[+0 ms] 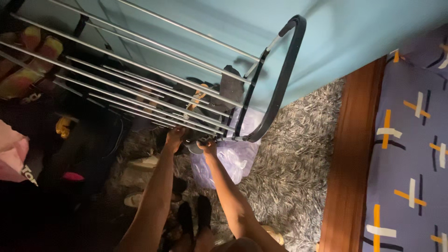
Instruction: The person removes multiple pairs of shoes from a metal shoe rack and places them on the floor. They then pick up the shoes and place them back onto the rack in a different arrangement.
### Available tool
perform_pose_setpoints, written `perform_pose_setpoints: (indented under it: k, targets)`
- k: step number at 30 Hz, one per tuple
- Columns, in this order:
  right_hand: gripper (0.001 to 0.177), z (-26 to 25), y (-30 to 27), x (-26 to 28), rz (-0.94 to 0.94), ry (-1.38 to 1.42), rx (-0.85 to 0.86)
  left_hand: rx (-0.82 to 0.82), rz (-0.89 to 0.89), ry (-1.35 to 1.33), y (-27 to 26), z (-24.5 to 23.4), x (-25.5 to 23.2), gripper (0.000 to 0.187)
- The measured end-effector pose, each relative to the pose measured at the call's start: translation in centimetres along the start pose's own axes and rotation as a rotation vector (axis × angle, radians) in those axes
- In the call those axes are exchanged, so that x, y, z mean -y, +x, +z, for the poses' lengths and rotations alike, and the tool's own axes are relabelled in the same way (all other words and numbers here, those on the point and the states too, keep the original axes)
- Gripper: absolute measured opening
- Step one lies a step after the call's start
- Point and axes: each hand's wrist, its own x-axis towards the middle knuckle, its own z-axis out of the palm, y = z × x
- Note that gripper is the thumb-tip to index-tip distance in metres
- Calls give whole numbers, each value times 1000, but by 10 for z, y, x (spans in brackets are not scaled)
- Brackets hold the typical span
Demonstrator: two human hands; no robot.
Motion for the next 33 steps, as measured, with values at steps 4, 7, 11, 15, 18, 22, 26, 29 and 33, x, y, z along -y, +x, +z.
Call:
perform_pose_setpoints:
  k: [4,7,11,15,18,22,26,29,33]
  targets:
    - [32,1,-10,10,29,-155,-70,-112,-97,105,-10,-3,-14,34]
    - [34,3,-29,19,254,-129,-85,-130,-129,37,-26,-2,-20,34]
    - [43,4,-64,38,448,13,-63,-143,-154,37,-62,-8,-25,32]
    - [50,12,-104,52,594,50,-118,-91,-141,-84,-110,-18,-29,27]
    - [52,13,-142,50,596,203,-19,-50,-139,-141,-157,-31,-29,23]
    - [51,13,-193,44,694,239,59,-308,-333,-58,-225,-44,-25,37]
    - [59,-2,-261,57,29,-619,521,-204,-248,-228,-304,-52,-14,45]
    - [58,2,-305,88,272,-460,484,-369,-230,-318,-357,-55,-13,30]
    - [52,22,-348,151,837,90,316,-529,-345,-189,-418,-47,-16,25]
